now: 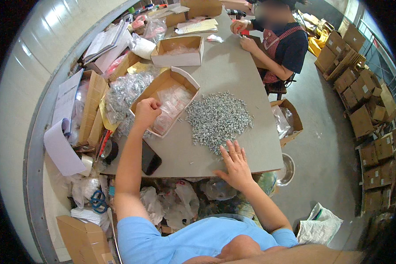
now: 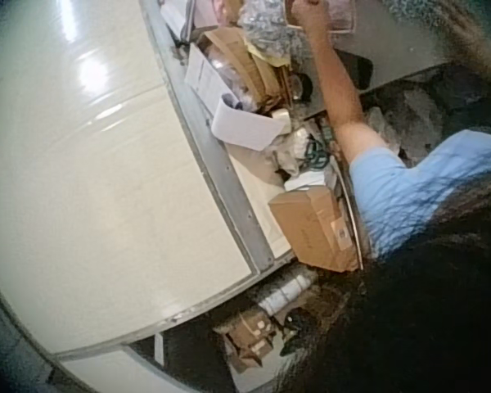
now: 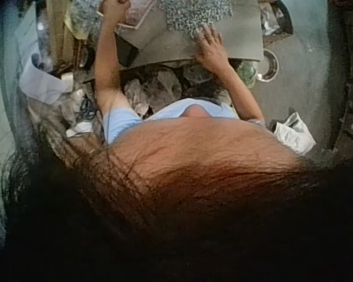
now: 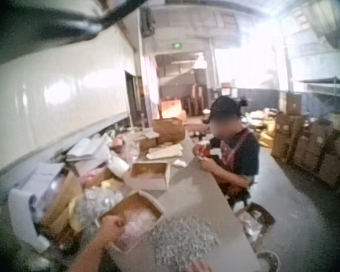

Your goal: The person sorts small metal screws by hand, picking them up from a pile and placing them into a small plastic bag.

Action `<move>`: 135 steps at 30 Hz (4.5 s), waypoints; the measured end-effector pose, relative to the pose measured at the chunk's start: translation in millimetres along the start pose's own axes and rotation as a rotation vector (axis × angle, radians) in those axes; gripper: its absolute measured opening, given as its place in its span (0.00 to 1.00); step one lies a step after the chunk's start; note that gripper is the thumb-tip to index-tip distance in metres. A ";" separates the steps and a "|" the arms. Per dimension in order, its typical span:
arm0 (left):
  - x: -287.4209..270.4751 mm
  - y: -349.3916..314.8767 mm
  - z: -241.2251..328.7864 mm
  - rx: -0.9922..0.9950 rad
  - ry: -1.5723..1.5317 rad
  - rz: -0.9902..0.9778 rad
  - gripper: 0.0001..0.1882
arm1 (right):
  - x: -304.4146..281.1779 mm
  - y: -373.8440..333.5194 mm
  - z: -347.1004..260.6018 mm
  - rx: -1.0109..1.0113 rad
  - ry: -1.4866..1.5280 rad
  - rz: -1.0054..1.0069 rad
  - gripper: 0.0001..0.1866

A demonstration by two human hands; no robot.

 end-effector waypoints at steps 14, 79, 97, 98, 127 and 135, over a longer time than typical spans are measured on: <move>106.9 -181.7 136.2 0.383 -0.615 0.126 0.09 | -12.9 -21.6 1.8 0.338 1.561 0.023 0.14; 126.8 -223.8 121.9 -0.517 -1.422 -0.709 0.12 | -42.6 -42.8 -3.0 0.148 0.717 -0.203 0.22; 88.3 -248.5 65.2 -0.500 -1.036 -0.276 0.10 | -0.2 20.1 6.4 0.033 0.164 0.209 0.12; 88.7 -254.1 58.8 -0.534 -1.020 -0.286 0.09 | 0.9 17.6 8.2 0.035 0.157 0.205 0.11; 203.8 -315.3 84.0 -0.506 -0.753 -0.881 0.33 | -6.8 -8.4 8.7 0.156 0.030 0.330 0.09; 239.7 -331.1 71.5 -0.383 -0.671 -0.573 0.20 | -7.6 -18.4 8.7 0.207 0.052 0.291 0.08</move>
Point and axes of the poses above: each hand's wrist, its own y-axis towards the middle knuckle, its own x-axis out of the palm, z = x × y, the point moved 3 cm from there along y, towards the middle knuckle, and after that the axes turned 2 degrees about x, right-handed, at the moved point
